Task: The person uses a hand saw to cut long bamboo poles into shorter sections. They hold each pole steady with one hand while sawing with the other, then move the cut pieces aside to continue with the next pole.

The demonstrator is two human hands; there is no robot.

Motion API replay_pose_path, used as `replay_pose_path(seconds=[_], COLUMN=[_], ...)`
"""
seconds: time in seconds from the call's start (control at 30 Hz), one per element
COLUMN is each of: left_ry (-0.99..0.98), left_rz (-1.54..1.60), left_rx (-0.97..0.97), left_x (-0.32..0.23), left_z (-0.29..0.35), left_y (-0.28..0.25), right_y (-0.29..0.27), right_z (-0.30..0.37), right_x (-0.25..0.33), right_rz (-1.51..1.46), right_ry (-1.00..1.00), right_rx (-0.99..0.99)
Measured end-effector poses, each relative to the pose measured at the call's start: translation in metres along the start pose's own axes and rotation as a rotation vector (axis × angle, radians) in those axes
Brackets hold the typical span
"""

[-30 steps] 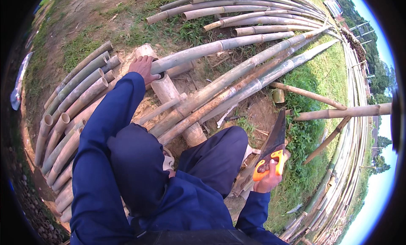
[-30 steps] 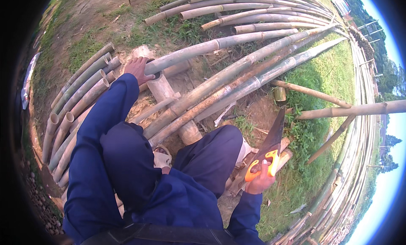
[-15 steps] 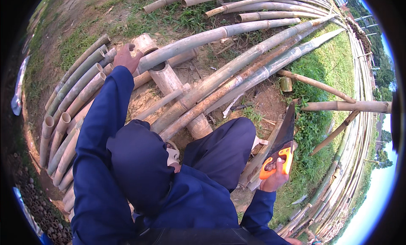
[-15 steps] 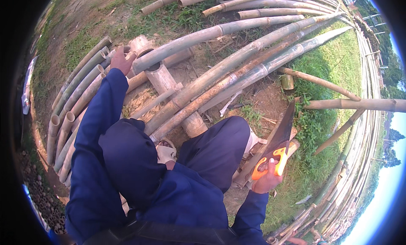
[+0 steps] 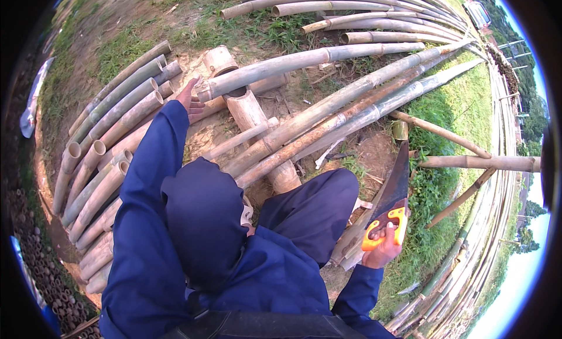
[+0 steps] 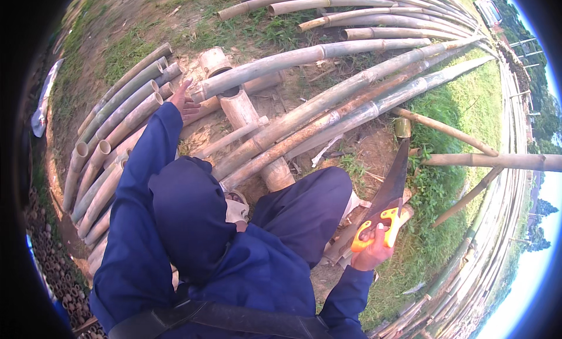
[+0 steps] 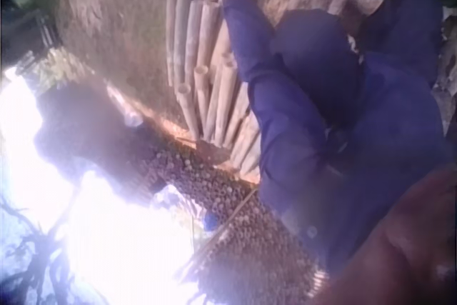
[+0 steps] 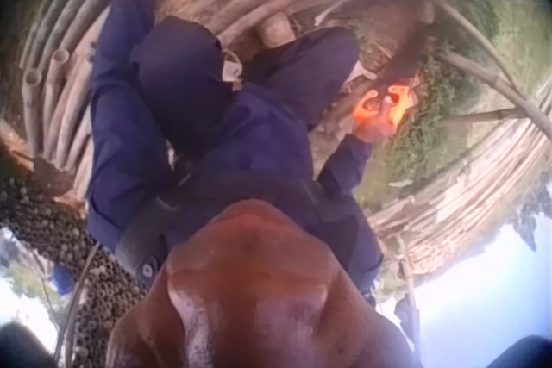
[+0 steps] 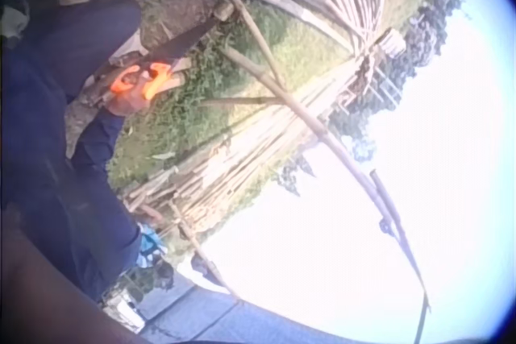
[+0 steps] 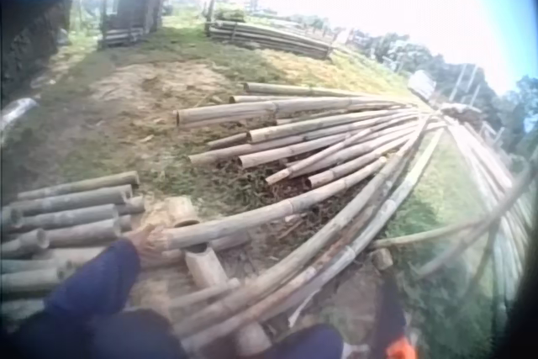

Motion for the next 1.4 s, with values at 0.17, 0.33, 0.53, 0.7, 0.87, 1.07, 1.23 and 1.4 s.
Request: replay_pose_path(seconds=[0.17, 0.33, 0.53, 0.7, 0.87, 1.07, 1.23, 1.4], left_ry=[-0.001, 0.084, 0.21, 0.29, 0.426, 0.456, 0.502, 0.465], left_rz=[0.104, 0.067, 0.176, 0.143, 0.179, 0.194, 0.33, 0.524], left_rx=[0.011, 0.053, 0.122, -0.125, -0.161, -0.127, -0.171, -0.154], left_x=[0.014, 0.014, 0.021, 0.032, 0.024, 0.061, 0.099, 0.141], left_z=[-0.009, -0.025, -0.061, -0.065, -0.025, 0.024, 0.056, 0.082], left_y=[0.004, 0.008, 0.006, -0.022, -0.098, -0.187, -0.266, -0.383], right_y=[-0.001, 0.002, 0.007, 0.001, 0.008, 0.004, 0.003, -0.01], right_z=[-0.002, -0.005, -0.01, -0.013, -0.009, -0.008, -0.008, -0.017], right_x=[-0.002, 0.003, 0.026, 0.034, 0.044, 0.038, 0.045, 0.04], right_rz=[0.009, -0.037, -0.047, -0.005, -0.062, -0.101, -0.134, -0.093], right_ry=[0.032, 0.053, -0.027, -0.064, -0.078, -0.061, -0.06, -0.087], right_rx=[-0.046, -0.044, 0.009, -0.013, -0.026, -0.01, -0.012, -0.028])
Point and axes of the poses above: each hand's wrist, its own z-axis away from the middle knuckle, its own y-axis out of the palm, x = y × z, the point moved 7 cm from there along -z, towards the middle knuckle, and after that the axes turned 3 degrees about x, right-handed, at the moved point
